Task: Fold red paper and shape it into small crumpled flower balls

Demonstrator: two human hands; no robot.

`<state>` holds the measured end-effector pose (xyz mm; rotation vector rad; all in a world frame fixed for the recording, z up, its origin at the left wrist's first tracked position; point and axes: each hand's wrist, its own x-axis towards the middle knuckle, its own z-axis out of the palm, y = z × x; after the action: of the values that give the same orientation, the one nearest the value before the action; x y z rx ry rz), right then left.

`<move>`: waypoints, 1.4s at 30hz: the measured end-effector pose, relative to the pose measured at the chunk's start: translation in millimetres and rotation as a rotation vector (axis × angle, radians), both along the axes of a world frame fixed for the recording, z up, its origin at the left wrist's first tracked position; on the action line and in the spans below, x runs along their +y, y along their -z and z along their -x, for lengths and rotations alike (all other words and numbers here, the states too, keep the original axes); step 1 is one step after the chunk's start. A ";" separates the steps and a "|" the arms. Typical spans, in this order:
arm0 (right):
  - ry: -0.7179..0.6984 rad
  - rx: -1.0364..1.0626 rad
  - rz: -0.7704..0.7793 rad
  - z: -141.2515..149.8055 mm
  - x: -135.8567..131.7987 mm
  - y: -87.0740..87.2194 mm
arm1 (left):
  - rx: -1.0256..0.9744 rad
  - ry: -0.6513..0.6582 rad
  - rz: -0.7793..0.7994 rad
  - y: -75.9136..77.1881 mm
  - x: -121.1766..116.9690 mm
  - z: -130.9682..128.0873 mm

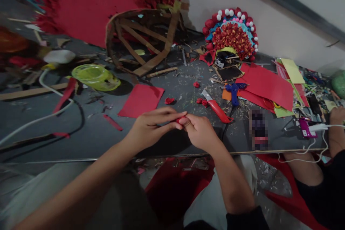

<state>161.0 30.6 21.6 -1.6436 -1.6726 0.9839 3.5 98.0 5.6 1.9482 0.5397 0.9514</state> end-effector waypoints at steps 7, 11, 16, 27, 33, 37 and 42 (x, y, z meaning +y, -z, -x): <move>-0.188 0.386 0.213 -8.2 -1.7 -7.1 | -0.026 0.002 0.117 -4.9 -5.5 1.1; -0.299 0.639 0.407 -8.5 -2.5 -11.8 | -0.069 0.036 0.229 -10.3 -10.1 -0.6; -0.209 0.762 0.401 5.6 0.0 1.0 | -0.181 -0.012 0.299 -10.1 -9.1 -2.7; 0.011 -0.256 -0.099 10.8 -3.8 -7.8 | -0.159 -0.143 0.430 -5.6 -4.5 -6.0; -0.024 -0.330 -0.211 13.0 -6.0 -1.8 | -0.216 -0.104 0.393 -4.8 -4.4 -3.0; -0.066 -0.207 -0.422 14.0 -9.2 -5.4 | -0.357 -0.009 0.633 -2.3 -10.1 -8.8; -0.090 -0.101 -0.501 11.4 -9.5 -8.7 | -0.483 0.073 0.998 -1.0 -17.1 -16.9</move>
<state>149.7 21.1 30.2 -1.3068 -1.8839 0.4679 20.4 80.9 6.6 0.8086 0.5097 0.8277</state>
